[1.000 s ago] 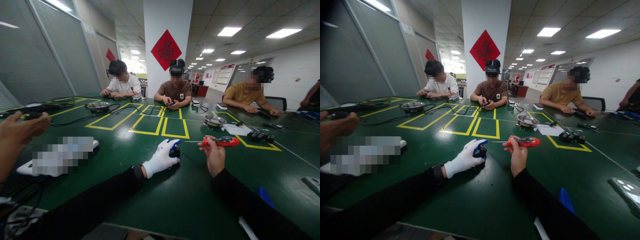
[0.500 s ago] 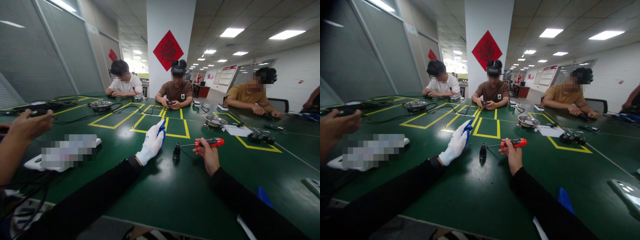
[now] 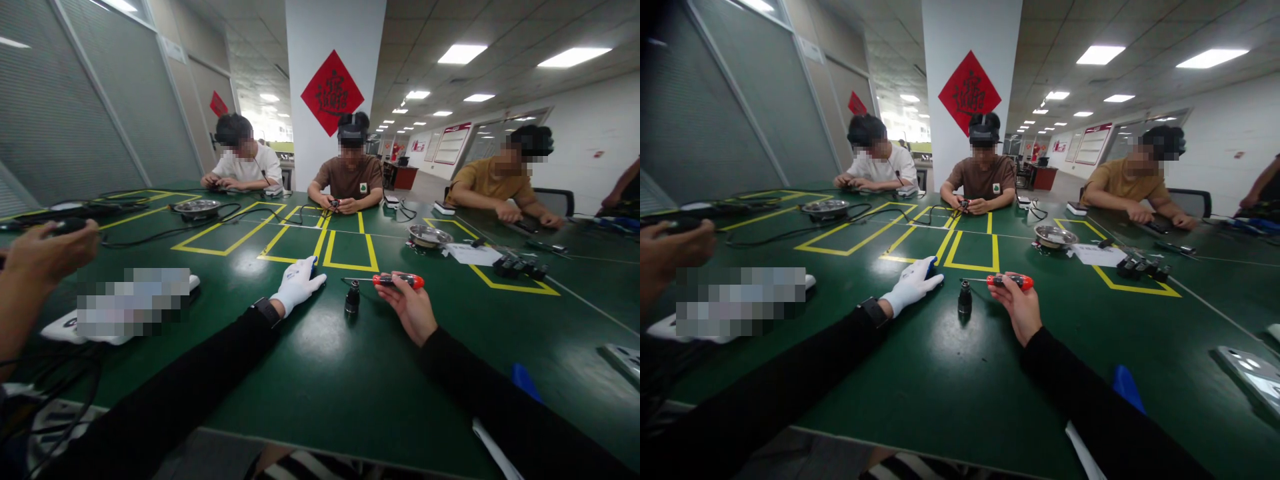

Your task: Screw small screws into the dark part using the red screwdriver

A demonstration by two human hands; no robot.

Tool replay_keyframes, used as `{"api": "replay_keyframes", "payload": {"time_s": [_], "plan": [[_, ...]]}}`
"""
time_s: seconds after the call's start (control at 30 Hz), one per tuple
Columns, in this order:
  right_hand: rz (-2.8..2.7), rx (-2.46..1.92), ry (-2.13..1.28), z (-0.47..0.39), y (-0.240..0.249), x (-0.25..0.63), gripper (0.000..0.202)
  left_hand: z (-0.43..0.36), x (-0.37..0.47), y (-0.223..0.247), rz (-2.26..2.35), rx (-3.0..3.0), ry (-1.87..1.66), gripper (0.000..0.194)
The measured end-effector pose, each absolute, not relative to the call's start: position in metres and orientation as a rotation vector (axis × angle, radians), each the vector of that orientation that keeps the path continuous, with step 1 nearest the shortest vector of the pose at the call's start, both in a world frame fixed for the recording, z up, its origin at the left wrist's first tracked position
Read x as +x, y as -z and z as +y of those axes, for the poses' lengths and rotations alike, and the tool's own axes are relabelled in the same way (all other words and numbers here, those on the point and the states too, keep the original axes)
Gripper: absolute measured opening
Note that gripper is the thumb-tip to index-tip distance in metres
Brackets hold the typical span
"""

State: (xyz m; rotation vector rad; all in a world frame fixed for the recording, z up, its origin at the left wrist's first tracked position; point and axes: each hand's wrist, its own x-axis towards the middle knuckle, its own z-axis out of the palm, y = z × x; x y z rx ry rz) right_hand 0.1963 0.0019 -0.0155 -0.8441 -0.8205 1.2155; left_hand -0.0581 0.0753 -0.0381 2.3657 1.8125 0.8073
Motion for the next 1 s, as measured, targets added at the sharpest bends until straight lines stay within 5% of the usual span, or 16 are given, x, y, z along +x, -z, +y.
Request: {"api": "replay_keyframes", "payload": {"time_s": [1.0], "plan": [[-0.864, -0.835, -1.42, 0.004, 0.0191, 0.1943, 0.021, 0.0803, -0.0581, 0.0469, 1.854, 2.438, -0.764, 0.058]]}}
